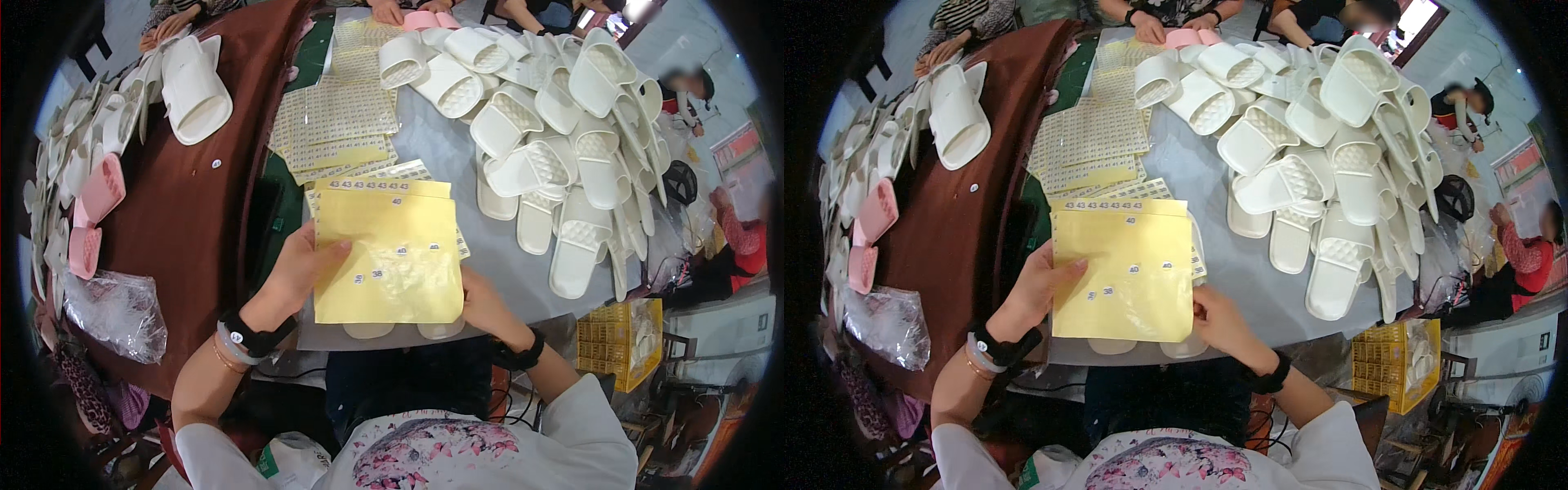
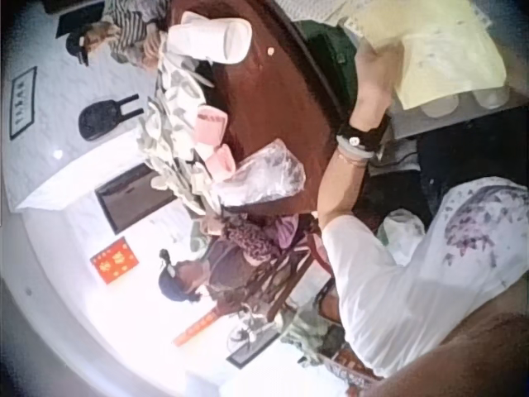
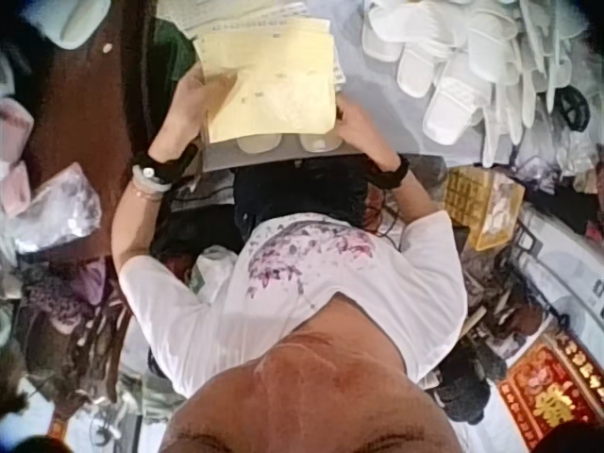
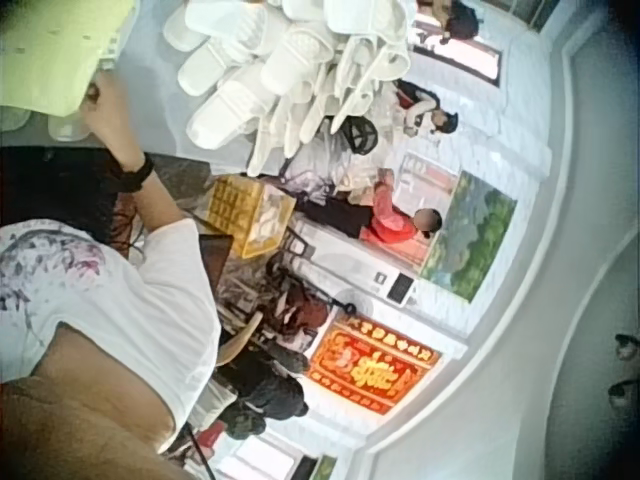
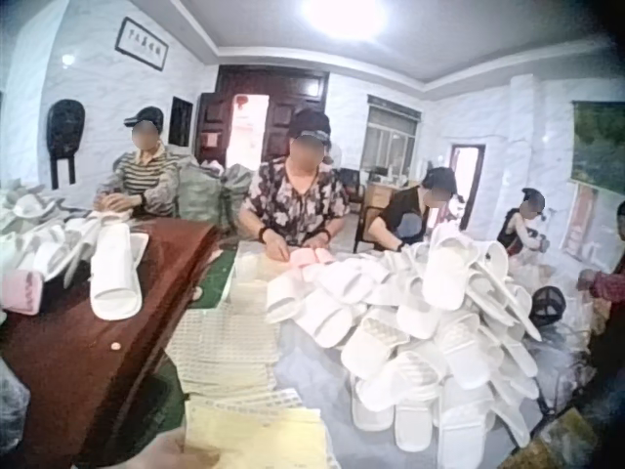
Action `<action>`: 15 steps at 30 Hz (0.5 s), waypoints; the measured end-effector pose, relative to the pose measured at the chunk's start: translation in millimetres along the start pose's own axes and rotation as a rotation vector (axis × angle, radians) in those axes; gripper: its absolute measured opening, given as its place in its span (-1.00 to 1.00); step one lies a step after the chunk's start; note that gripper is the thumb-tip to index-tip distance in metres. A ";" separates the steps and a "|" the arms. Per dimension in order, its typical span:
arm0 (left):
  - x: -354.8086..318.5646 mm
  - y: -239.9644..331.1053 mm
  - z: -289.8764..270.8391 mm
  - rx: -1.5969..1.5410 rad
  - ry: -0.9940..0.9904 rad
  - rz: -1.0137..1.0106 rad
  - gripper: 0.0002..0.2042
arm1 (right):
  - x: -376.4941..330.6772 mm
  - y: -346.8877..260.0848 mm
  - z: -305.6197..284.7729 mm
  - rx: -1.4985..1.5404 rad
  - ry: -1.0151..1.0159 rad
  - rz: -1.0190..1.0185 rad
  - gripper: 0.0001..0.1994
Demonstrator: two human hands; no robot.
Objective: Applying size labels to white slippers in a manufacturing setting.
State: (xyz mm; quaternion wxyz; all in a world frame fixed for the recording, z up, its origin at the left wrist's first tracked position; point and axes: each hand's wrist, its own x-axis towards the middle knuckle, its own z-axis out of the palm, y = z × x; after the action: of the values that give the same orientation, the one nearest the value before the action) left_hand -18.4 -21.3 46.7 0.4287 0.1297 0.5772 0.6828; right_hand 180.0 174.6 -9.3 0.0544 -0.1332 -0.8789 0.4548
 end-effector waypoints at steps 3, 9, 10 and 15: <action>2.0 -4.7 -0.9 -0.038 -0.088 -0.023 -0.65 | 1.2 -0.8 2.9 0.250 -0.006 0.125 -0.74; 1.1 -15.4 2.9 -0.240 -0.081 -0.141 -0.69 | 2.3 -25.3 -7.9 0.285 0.014 0.186 -0.66; 1.7 -16.4 5.5 -0.308 -0.097 -0.152 -0.70 | 2.3 -28.9 -8.1 0.290 0.007 0.203 -0.66; -5.3 -21.9 20.6 -0.336 -0.122 -0.171 -0.68 | 2.2 -30.3 2.0 0.245 0.185 0.009 -0.69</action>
State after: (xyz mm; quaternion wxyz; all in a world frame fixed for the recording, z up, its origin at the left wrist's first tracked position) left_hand 8.1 -11.9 34.9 0.5349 0.0477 0.4369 0.7216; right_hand 171.9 157.0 14.2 0.1491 -0.1709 -0.8074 0.5447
